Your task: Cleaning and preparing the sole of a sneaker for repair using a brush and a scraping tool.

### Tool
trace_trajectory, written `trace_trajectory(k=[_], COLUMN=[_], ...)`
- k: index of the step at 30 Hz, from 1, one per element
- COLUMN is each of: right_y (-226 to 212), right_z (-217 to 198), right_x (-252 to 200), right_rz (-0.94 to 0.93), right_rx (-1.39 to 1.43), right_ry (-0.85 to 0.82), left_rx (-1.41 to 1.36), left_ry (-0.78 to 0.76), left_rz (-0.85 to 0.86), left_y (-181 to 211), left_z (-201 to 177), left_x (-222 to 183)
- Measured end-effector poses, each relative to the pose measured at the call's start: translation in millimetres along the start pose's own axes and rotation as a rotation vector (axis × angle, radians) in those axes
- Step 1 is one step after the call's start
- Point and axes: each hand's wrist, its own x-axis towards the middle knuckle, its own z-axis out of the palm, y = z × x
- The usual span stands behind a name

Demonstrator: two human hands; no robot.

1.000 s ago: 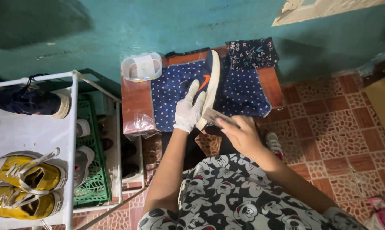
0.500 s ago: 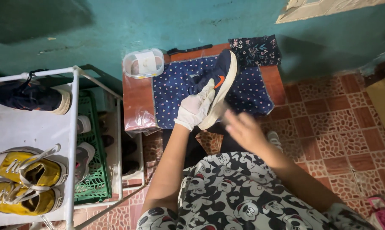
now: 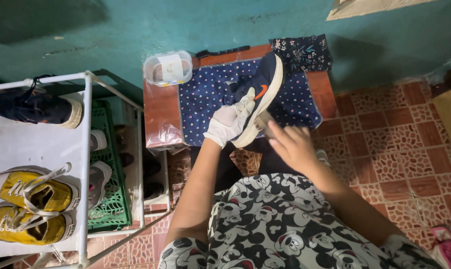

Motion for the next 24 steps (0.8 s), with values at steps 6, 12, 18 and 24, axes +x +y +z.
trace_trajectory(k=[6,12,18,24], right_y=[-11,-46,-41,-24], right_z=[-13,-33,-20,-14], right_x=[4,12,9,4], right_rz=[0.008,-0.06,-0.115,-0.01], right_rx=[-0.101,0.0,-0.14,-0.173], right_ry=[-0.065,-0.031,0.037,0.081], left_rx=[0.01,-0.06,-0.06,-0.049], left_ry=[-0.002,-0.025,-0.031,-0.03], left_rz=[0.017,0.027,0.049,-0.009], left_y=[-15,-2,-7,13], left_z=[8,2,5,-5], left_x=[6,3,9,0])
